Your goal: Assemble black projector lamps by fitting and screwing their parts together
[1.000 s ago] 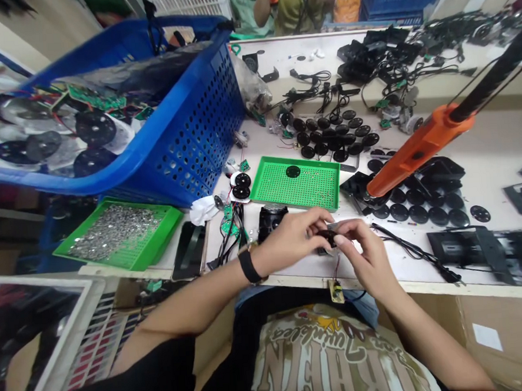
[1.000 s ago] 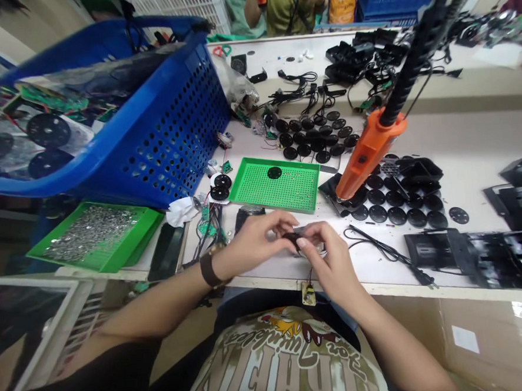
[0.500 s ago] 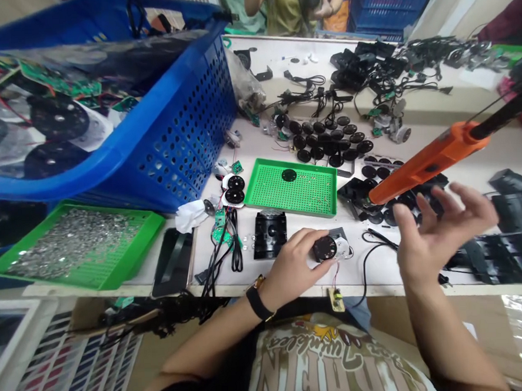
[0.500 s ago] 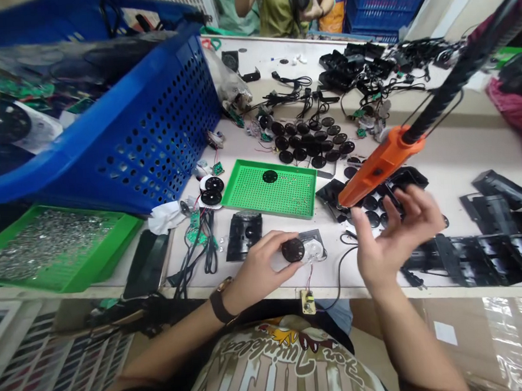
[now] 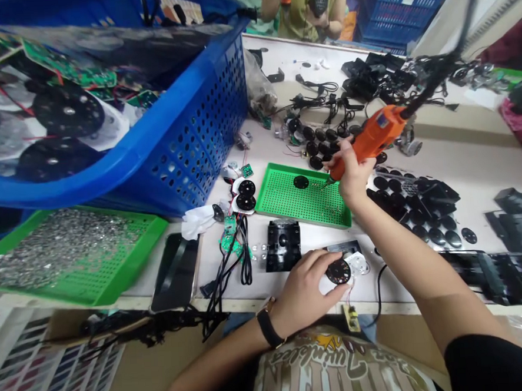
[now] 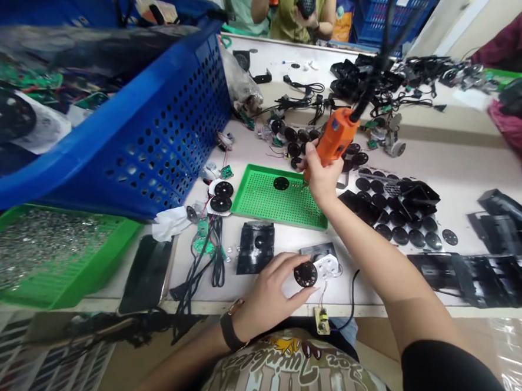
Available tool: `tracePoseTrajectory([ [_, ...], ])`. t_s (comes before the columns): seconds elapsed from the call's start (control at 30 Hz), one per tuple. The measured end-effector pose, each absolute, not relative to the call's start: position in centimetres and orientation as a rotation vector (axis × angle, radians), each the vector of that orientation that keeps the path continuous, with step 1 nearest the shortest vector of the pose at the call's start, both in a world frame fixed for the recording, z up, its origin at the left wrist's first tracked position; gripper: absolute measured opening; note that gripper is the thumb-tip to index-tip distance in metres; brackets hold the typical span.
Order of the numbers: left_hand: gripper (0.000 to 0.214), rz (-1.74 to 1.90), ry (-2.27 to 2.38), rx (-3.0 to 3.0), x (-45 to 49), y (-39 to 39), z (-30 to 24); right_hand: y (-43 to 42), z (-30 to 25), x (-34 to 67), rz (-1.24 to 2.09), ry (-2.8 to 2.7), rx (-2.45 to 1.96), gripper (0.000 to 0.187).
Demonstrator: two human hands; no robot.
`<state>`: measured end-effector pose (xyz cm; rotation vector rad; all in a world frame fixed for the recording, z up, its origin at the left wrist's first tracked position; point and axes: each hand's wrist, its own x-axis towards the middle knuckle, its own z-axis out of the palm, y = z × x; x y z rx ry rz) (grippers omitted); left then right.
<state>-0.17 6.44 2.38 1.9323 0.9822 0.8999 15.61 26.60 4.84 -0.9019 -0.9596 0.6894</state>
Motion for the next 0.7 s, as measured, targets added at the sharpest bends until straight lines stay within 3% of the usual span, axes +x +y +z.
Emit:
tracePoseTrajectory([
  [0.17, 0.050, 0.912, 1.009, 1.952, -1.0, 6.8, 2.1, 26.7, 2.9, 15.6, 0.550, -0.958, -0.877, 0.039],
  [0.7, 0.053, 0.908, 1.016, 1.992, -1.0, 6.8, 1.9, 27.0, 1.3, 15.8, 0.534, -0.995, -0.830, 0.038],
])
